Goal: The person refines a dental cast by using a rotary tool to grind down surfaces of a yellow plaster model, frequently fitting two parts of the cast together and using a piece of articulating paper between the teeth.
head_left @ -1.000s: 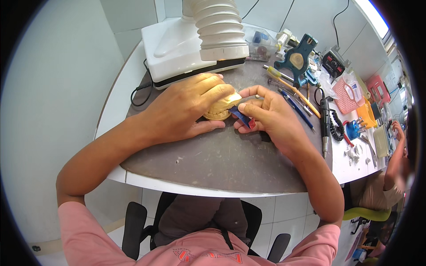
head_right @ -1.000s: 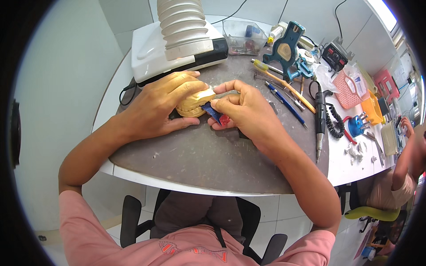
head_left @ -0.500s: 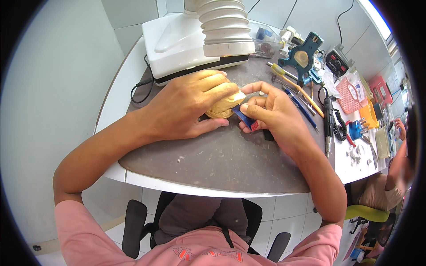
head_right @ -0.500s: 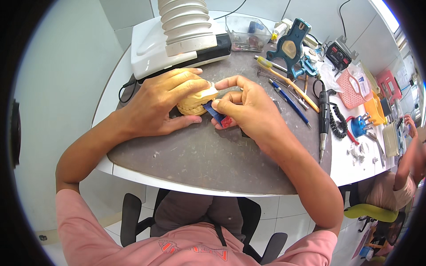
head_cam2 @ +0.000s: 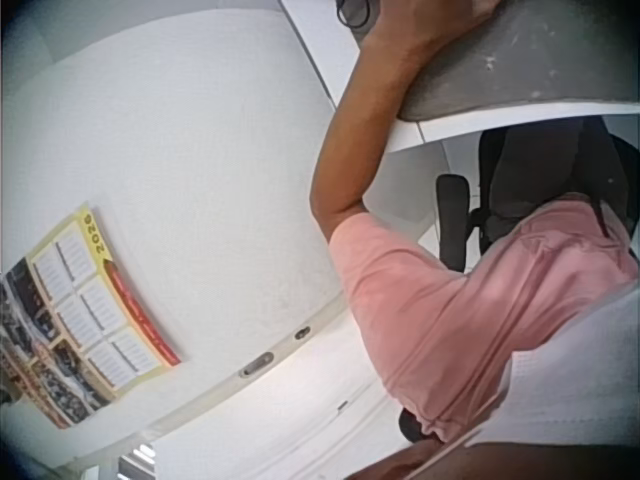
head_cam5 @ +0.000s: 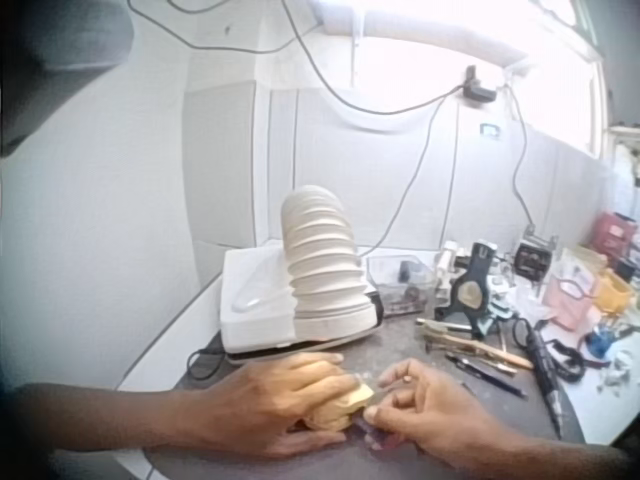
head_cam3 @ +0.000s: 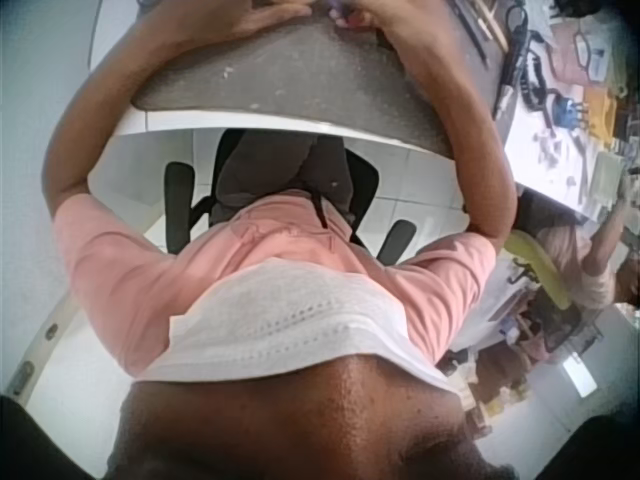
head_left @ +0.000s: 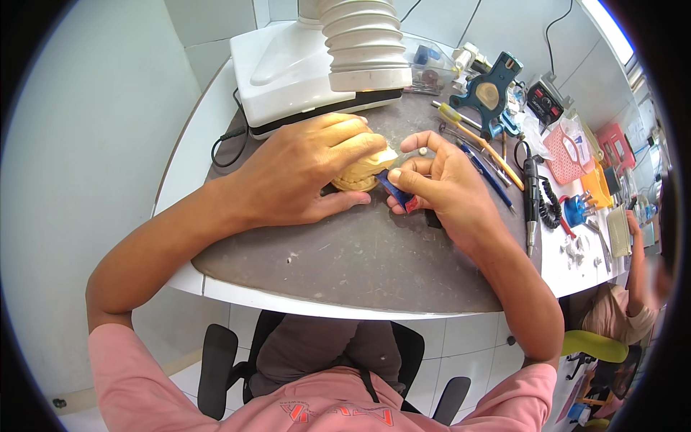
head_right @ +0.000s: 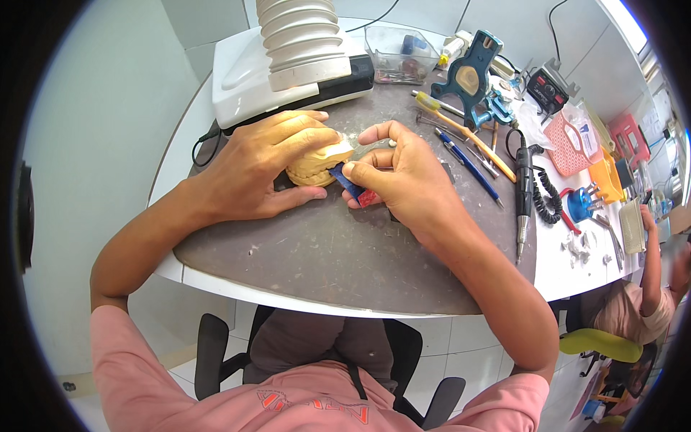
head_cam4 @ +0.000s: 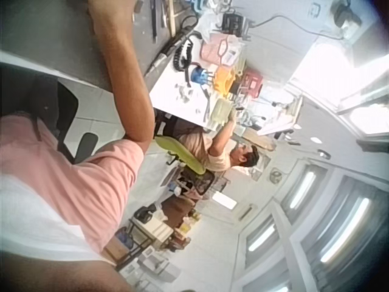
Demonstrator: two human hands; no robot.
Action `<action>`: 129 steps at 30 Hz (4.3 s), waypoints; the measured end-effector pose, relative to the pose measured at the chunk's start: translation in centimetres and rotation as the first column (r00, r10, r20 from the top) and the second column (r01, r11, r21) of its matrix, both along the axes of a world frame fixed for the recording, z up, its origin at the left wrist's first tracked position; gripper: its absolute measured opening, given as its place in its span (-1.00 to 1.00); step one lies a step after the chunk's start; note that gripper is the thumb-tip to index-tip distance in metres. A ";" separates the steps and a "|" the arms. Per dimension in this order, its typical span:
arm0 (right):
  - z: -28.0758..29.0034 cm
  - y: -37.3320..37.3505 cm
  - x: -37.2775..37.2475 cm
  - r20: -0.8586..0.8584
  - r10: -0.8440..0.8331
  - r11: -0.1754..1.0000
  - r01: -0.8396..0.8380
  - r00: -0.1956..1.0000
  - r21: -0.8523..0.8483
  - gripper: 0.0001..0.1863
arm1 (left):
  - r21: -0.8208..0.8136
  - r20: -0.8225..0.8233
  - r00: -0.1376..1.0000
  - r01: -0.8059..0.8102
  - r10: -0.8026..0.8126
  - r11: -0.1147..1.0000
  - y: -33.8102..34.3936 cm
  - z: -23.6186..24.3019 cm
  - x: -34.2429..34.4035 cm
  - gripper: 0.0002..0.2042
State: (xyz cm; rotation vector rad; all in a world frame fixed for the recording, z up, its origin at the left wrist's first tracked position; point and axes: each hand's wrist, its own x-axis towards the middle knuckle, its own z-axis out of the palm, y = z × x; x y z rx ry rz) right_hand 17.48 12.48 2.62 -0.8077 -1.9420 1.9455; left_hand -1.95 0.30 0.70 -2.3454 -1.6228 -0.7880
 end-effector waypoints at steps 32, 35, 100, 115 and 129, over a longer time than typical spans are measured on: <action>-0.2 0.3 0.4 -0.009 0.025 1.000 -0.025 1.000 -0.002 -0.63 | 0.005 -0.006 1.000 -0.005 0.005 1.000 -0.1 0.2 0.3 -0.37; -0.5 0.6 0.5 -0.009 0.015 1.000 -0.014 1.000 0.011 -0.65 | -0.020 -0.011 1.000 -0.008 0.007 1.000 -0.3 0.6 0.6 -0.41; -1.7 -1.7 5.3 -0.010 0.005 0.344 0.007 1.000 0.939 -0.69 | 0.031 0.318 0.943 0.098 -0.103 0.995 0.2 -0.3 6.0 -0.71; -1.5 -1.9 5.5 -0.008 -0.030 0.369 0.019 1.000 0.929 -0.68 | 0.133 0.408 0.894 0.141 -0.184 0.981 1.0 -0.2 5.9 -0.82; 1.0 5.4 15.8 0.222 -0.727 0.200 -0.110 0.649 0.974 -0.39 | -0.305 0.941 0.195 0.138 0.276 0.942 -1.3 1.2 1.5 -0.83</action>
